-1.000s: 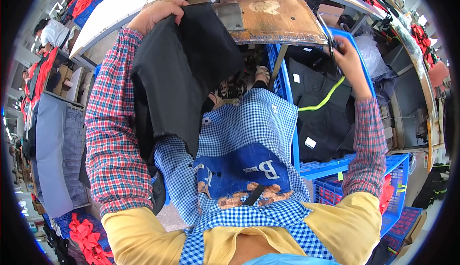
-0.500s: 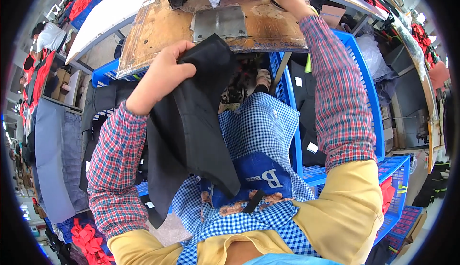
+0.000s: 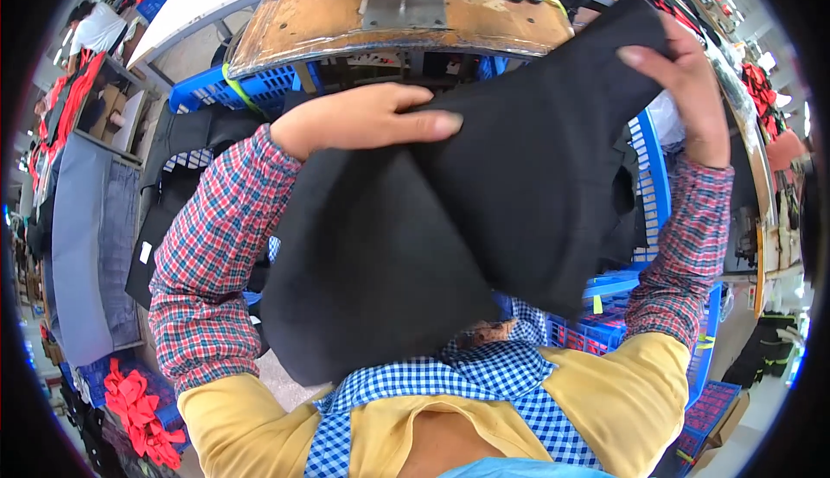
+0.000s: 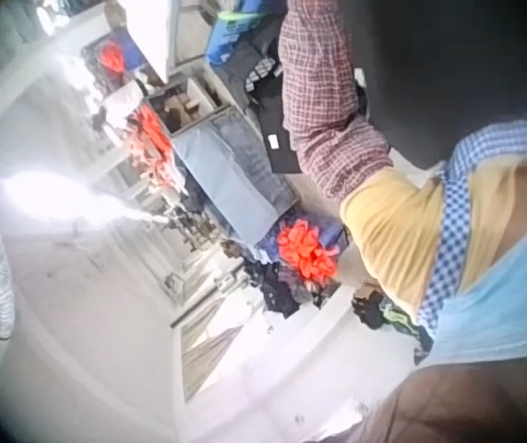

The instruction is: The recorder is assembling and sewing pieces of black fabric using a machine at a workbench.

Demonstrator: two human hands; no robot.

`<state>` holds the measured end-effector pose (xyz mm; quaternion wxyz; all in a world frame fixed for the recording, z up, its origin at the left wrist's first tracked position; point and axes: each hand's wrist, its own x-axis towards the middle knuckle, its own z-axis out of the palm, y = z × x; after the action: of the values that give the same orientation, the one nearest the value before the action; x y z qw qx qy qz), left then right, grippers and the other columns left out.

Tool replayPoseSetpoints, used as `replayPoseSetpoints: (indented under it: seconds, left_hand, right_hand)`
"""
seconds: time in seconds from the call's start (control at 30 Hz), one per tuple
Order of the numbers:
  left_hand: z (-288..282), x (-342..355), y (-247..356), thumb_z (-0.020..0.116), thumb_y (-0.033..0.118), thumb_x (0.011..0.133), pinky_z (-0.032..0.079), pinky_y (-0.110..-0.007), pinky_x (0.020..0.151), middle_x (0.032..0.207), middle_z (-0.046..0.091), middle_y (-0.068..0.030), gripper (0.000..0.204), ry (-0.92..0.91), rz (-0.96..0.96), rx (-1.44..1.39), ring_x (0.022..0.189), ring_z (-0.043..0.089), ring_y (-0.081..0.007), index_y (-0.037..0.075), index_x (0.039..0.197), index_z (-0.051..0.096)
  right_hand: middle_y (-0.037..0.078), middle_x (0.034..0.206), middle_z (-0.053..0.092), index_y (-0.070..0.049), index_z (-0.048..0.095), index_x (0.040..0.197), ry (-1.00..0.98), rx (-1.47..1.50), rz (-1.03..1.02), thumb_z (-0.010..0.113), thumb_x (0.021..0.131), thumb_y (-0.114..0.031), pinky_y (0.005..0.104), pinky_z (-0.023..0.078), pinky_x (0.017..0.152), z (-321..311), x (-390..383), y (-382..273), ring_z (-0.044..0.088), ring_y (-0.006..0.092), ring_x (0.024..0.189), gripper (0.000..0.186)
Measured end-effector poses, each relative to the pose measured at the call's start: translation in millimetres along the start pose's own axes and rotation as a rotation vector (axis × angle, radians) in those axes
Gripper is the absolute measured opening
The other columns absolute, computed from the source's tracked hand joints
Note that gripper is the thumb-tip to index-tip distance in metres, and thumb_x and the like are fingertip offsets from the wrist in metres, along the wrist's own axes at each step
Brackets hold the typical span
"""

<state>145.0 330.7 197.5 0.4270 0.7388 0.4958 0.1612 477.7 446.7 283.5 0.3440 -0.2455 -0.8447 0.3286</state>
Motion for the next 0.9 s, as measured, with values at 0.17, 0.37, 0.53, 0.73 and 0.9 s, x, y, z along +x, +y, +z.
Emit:
replayPoseSetpoints:
  seconds: [0.17,0.37,0.53,0.73,0.9]
  left_hand:
    - [18.5,-2.4,4.9,0.067,0.058,0.083,0.048,-0.03,0.081,0.092,0.066,-0.0103,0.064,0.073,0.01,0.072,0.088,0.062,-0.0184,-0.001,0.107,0.066]
    - [25.7,6.3,37.0,0.074,0.04,0.084,0.043,-0.022,0.064,0.075,0.058,0.0019,0.04,0.027,0.038,-0.091,0.071,0.053,-0.0043,0.002,0.086,0.064]
    - [13.0,1.2,20.1,0.074,0.043,0.083,0.044,-0.025,0.067,0.075,0.058,-0.0004,0.044,0.127,0.066,0.193,0.074,0.053,-0.0076,0.0,0.087,0.063]
    - [-34.0,-7.2,-20.5,0.075,0.042,0.077,0.048,-0.031,0.074,0.084,0.064,-0.01,0.05,0.096,-0.094,0.377,0.079,0.06,-0.0194,-0.003,0.095,0.064]
    - [-90.4,14.2,-35.8,0.068,0.009,0.073,0.049,-0.024,0.07,0.082,0.064,-0.0005,0.023,0.193,-0.151,0.016,0.075,0.059,-0.0097,0.003,0.095,0.066]
  right_hand:
    - [0.006,0.112,0.065,-0.001,0.059,0.121,0.031,-0.639,0.397,0.074,0.083,-0.02,0.0284,0.045,0.093,-57.4,-30.9,-6.9,0.06,0.0152,0.106,0.045]
    - [0.016,0.118,0.063,-0.002,0.056,0.126,-0.302,-0.431,-0.115,0.076,0.081,-0.032,0.0363,0.045,0.095,50.7,-67.9,17.2,0.059,0.0328,0.11,0.058]
    - [0.012,0.087,0.062,0.001,0.061,0.102,-0.397,-0.113,0.161,0.073,0.086,-0.027,0.0322,0.047,0.074,108.3,-54.7,34.1,0.058,0.0192,0.081,0.034]
    - [0.019,0.069,0.063,-0.004,0.066,0.085,-0.151,-0.545,-0.08,0.063,0.088,-0.049,0.0422,0.049,0.063,103.1,-5.3,47.4,0.063,0.0379,0.069,0.046]
    - [0.02,0.071,0.064,-0.004,0.067,0.082,-0.084,-0.758,-0.139,0.05,0.096,-0.05,0.0468,0.05,0.065,111.4,36.0,62.0,0.065,0.0384,0.073,0.051]
